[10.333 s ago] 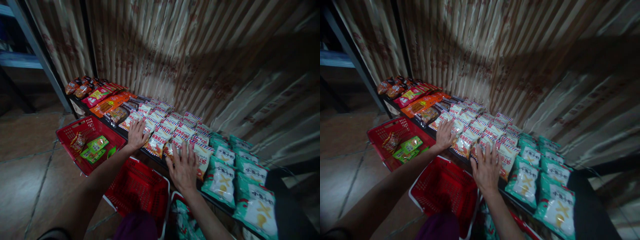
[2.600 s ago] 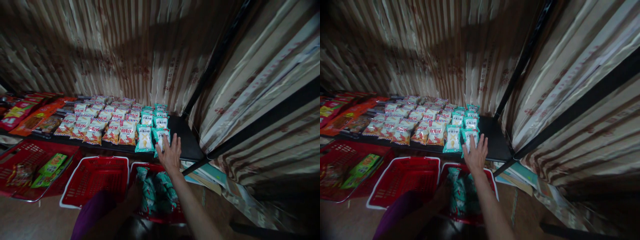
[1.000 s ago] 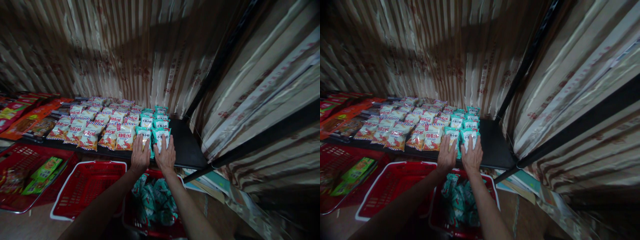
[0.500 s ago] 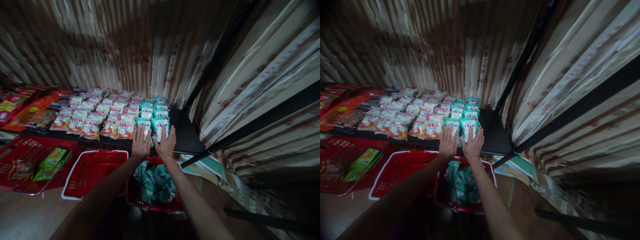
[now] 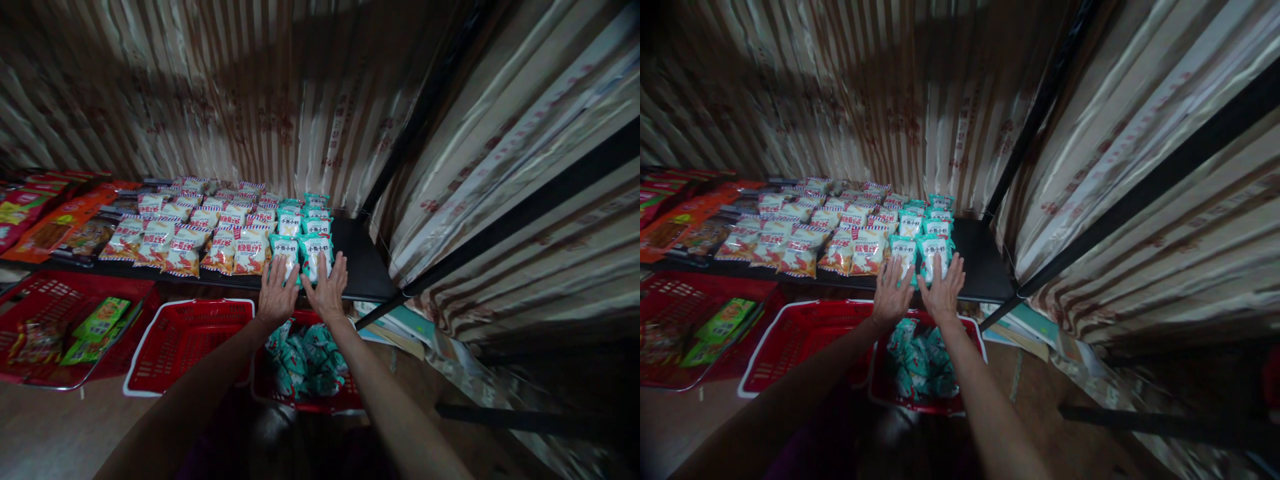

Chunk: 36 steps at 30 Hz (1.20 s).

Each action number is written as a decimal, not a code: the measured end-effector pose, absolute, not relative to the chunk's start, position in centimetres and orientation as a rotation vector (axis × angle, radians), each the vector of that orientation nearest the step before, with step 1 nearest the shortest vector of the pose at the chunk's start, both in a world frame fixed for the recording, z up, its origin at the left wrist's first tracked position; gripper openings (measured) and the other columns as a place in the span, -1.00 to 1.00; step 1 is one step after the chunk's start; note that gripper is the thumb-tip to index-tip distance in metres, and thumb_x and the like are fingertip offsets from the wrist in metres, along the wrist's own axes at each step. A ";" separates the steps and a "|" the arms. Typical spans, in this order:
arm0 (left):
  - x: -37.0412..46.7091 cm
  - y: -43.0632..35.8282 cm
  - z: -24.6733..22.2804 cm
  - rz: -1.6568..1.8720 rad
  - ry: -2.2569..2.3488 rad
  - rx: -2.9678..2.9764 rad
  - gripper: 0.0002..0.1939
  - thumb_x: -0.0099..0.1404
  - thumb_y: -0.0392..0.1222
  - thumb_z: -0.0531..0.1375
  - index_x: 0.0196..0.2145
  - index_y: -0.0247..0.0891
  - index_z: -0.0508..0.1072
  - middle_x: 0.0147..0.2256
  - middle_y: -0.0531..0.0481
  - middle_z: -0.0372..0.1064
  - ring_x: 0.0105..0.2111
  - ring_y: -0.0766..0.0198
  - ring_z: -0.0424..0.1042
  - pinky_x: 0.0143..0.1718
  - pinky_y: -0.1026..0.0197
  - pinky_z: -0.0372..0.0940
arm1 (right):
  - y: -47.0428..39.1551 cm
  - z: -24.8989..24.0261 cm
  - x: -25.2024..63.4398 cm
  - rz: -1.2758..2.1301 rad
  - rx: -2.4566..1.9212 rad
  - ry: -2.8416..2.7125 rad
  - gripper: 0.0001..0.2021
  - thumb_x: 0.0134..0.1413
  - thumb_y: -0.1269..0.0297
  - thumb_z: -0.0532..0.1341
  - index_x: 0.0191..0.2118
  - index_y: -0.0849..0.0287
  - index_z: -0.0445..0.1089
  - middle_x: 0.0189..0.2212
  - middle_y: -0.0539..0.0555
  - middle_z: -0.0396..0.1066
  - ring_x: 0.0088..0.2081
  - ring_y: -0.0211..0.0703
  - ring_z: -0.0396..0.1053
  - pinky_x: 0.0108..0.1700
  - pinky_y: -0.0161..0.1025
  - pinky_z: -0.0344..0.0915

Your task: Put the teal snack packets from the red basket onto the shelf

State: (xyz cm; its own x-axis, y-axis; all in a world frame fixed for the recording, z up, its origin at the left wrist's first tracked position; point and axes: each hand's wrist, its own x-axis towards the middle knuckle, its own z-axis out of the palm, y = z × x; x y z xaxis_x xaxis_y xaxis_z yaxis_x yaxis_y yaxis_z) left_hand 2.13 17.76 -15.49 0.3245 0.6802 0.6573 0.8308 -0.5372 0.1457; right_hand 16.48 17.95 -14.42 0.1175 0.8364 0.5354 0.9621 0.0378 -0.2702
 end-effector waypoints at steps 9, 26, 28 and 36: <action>1.8 15.4 -16.8 -1.029 -1.369 -2.413 -0.49 0.31 -0.21 0.02 0.21 -0.30 0.16 0.31 -0.31 -0.19 0.32 -0.07 -0.31 0.24 -0.20 -0.14 | 18.0 -14.3 16.5 -0.246 -1.783 -1.767 -0.38 0.18 0.05 0.04 0.31 0.09 -0.08 0.35 0.28 -0.42 0.32 0.26 -0.28 0.16 0.20 0.04; 1.5 16.3 -16.8 -1.027 -1.363 -2.481 -0.42 0.26 -0.27 0.05 0.24 -0.24 0.10 0.33 -0.23 -0.25 0.32 -0.05 -0.33 0.25 -0.22 -0.17 | 17.7 -15.6 16.8 -0.256 -1.786 -1.685 -0.39 0.18 0.00 0.01 0.30 0.07 -0.06 0.34 0.28 -0.33 0.31 0.23 -0.25 0.17 0.23 -0.01; 1.5 16.2 -16.8 -1.061 -1.355 -2.484 -0.43 0.27 -0.28 0.03 0.24 -0.26 0.10 0.33 -0.24 -0.24 0.32 -0.06 -0.33 0.25 -0.22 -0.16 | 17.4 -15.6 16.9 -0.258 -1.762 -1.695 -0.38 0.19 0.00 0.01 0.30 0.09 -0.06 0.34 0.28 -0.35 0.31 0.23 -0.27 0.17 0.24 -0.02; 0.3 11.4 -19.5 -1.283 -1.305 -2.632 -0.61 0.31 -0.32 -0.05 0.08 -0.32 0.27 0.20 -0.28 0.11 0.29 0.05 -0.09 0.19 -0.13 0.07 | 13.4 -15.3 15.9 -0.248 -1.683 -1.647 -0.45 0.24 0.12 -0.05 0.30 0.16 -0.09 0.32 0.31 -0.27 0.33 0.14 -0.27 0.20 0.20 -0.04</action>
